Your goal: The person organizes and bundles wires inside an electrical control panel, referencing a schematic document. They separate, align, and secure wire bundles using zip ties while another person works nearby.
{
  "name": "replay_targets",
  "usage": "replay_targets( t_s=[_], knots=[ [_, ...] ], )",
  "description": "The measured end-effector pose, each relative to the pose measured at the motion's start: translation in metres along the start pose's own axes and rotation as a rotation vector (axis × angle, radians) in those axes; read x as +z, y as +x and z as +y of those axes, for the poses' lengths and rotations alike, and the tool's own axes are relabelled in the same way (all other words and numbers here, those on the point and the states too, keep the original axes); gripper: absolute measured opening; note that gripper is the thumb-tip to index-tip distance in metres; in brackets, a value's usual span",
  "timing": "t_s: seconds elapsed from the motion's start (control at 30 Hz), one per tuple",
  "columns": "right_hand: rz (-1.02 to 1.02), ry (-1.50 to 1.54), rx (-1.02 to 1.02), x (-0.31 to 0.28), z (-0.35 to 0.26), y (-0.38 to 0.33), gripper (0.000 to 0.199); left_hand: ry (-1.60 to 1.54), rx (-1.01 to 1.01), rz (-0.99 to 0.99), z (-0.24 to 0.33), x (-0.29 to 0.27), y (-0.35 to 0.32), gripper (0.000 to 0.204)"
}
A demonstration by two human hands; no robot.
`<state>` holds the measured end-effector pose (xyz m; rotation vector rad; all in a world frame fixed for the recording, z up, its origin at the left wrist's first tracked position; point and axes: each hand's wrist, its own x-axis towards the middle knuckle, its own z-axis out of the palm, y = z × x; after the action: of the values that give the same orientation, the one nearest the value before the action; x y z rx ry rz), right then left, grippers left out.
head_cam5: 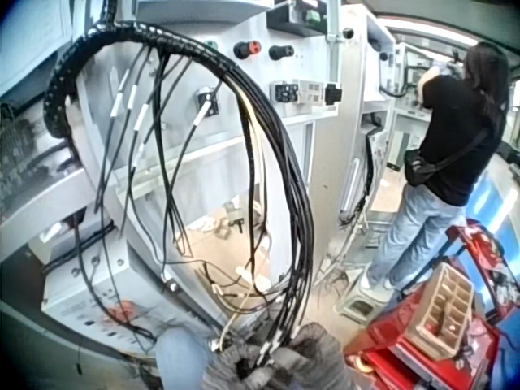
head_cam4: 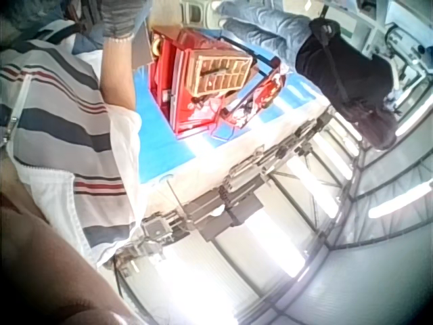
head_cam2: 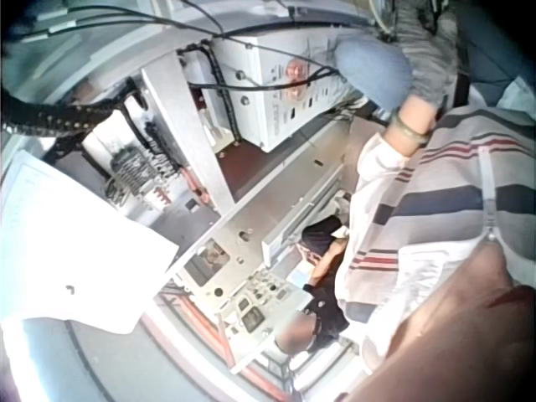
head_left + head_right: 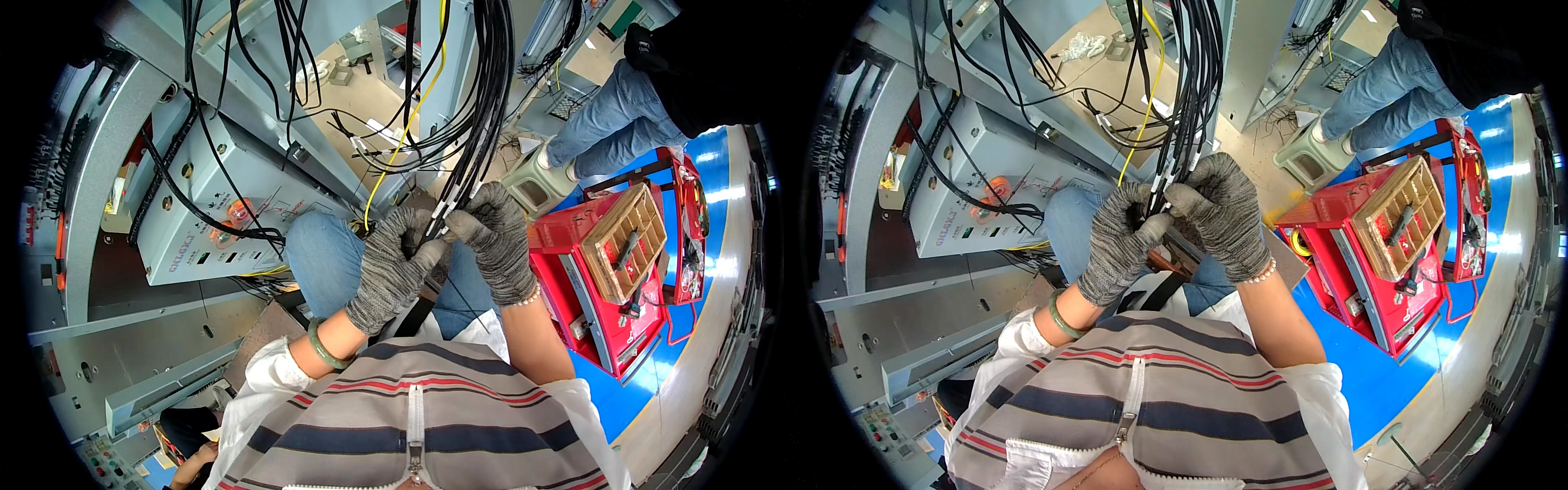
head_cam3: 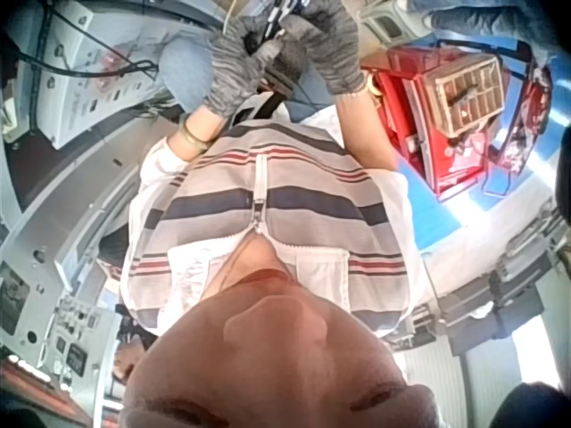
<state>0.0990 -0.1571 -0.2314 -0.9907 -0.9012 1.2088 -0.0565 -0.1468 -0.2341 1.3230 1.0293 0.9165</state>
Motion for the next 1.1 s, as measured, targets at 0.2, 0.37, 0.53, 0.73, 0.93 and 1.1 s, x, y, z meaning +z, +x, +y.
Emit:
replay_targets(
  t_s=[0.2, 0.37, 0.53, 0.73, 0.93, 1.1],
  knots=[
    [0.045, 0.056, 0.014, 0.0, 0.0, -0.001, 0.018, -0.247, -0.083, -0.085, 0.014, -0.002, -0.001, 0.025],
    [0.065, 0.091, 0.059, 0.002, -0.004, -0.001, 0.017, -0.259, -0.14, -0.097, 0.01, -0.005, 0.0, 0.024],
    [0.017, 0.072, 0.078, -0.002, -0.004, -0.001, 0.016, -0.073, -0.103, -0.129, 0.006, -0.008, 0.001, 0.021],
    [0.025, 0.055, 0.046, 0.001, -0.007, -0.002, 0.014, -0.384, -0.201, -0.142, 0.009, -0.008, 0.0, 0.016],
    [0.007, 0.049, 0.059, 0.001, -0.006, -0.001, 0.013, -0.448, -0.254, -0.06, 0.017, -0.008, 0.0, 0.019],
    [-0.009, 0.055, 0.038, -0.001, -0.001, 0.0, 0.013, -0.356, -0.21, -0.059, 0.02, -0.007, 0.001, 0.02]
  ],
)
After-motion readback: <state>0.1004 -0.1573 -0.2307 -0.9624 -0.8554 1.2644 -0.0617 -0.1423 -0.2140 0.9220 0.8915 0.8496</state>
